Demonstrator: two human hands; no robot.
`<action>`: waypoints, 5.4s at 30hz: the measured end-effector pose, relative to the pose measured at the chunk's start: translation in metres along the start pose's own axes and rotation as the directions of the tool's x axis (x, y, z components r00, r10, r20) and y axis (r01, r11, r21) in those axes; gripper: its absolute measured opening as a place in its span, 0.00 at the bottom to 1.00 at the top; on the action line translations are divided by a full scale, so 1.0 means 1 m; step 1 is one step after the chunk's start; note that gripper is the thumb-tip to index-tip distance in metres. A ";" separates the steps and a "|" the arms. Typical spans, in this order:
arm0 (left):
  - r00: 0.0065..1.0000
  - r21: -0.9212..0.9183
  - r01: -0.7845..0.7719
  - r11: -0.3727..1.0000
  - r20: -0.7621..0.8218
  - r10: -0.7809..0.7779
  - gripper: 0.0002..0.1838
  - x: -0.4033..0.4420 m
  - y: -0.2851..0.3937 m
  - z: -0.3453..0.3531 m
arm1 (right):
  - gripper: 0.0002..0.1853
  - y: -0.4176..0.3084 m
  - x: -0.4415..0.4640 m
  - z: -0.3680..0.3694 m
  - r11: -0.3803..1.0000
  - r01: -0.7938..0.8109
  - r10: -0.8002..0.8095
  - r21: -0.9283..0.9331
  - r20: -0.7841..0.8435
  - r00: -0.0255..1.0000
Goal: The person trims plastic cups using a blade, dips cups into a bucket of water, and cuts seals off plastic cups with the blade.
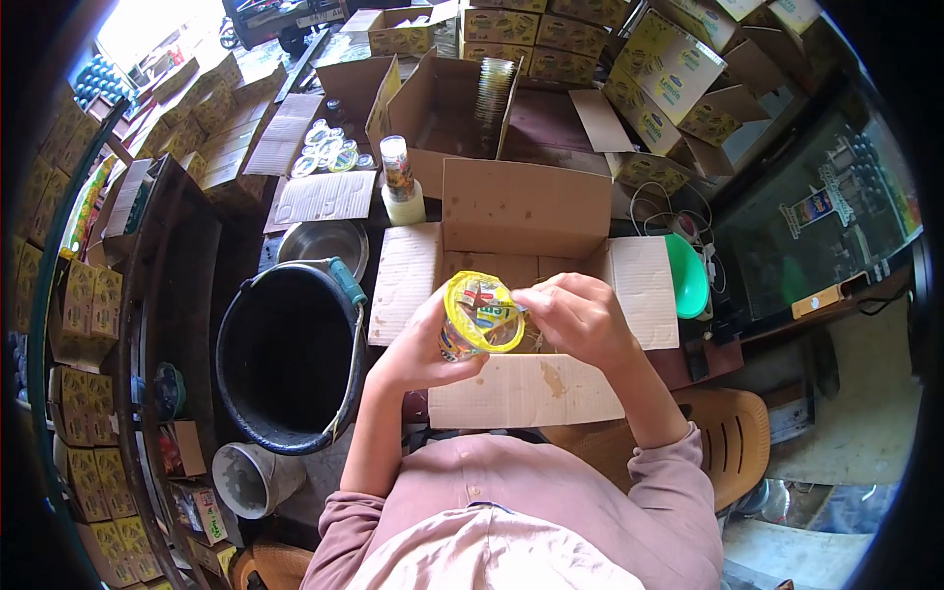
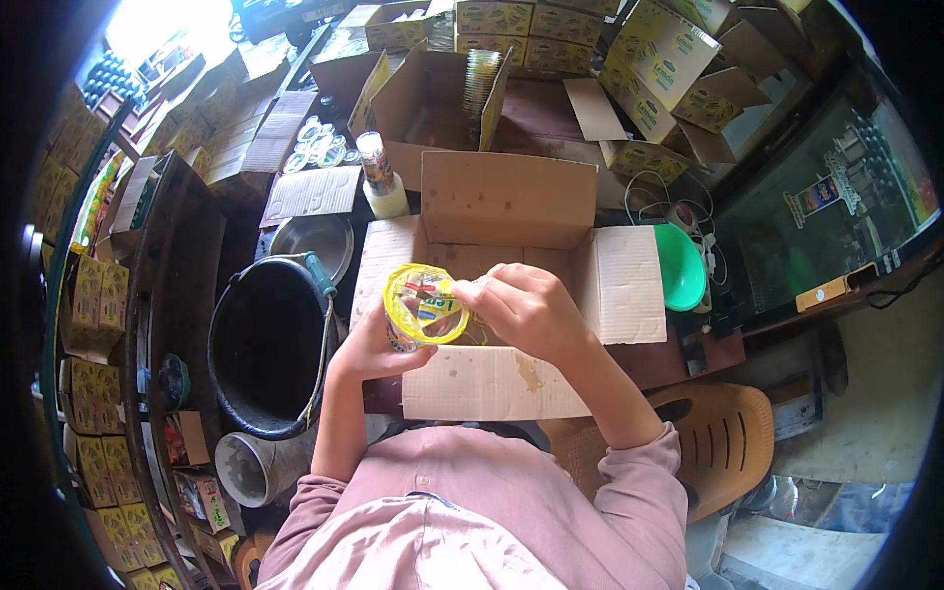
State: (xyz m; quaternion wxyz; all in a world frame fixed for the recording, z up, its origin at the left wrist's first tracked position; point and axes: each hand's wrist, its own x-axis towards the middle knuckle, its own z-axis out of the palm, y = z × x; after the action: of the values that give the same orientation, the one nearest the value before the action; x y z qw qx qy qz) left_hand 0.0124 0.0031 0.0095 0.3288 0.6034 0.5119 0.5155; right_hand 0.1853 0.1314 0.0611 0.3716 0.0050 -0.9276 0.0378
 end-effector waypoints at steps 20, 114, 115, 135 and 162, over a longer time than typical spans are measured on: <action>0.910 0.416 -0.142 0.898 -0.303 0.284 0.39 -0.015 -0.001 0.021 | 0.07 -0.012 0.004 -0.009 0.958 0.146 -0.162 -0.248 -0.045 0.986; 0.801 -0.825 0.398 0.402 0.526 0.286 0.29 -0.002 -0.017 0.017 | 0.22 -0.005 0.010 0.015 0.954 0.265 -0.240 0.139 -0.173 0.955; 0.808 -0.847 0.391 0.360 0.503 0.306 0.30 -0.001 -0.017 0.019 | 0.22 -0.005 0.011 0.014 0.955 0.265 -0.241 0.135 -0.172 0.955; 0.945 0.085 -0.186 0.979 -0.257 0.202 0.37 0.004 0.011 0.028 | 0.11 0.014 0.004 0.001 0.975 0.166 -0.171 -0.144 -0.016 0.985; 0.997 -0.200 0.007 0.980 -0.080 -0.024 0.31 0.012 0.009 0.038 | 0.21 0.026 -0.007 0.008 0.990 0.139 -0.137 0.009 -0.133 0.982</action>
State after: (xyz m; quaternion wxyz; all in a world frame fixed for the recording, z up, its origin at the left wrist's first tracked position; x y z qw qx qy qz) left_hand 0.0506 0.0177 0.0116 0.3705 0.5417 0.4752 0.5861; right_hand 0.1839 0.1563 0.0484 0.4338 0.0702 -0.8981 0.0206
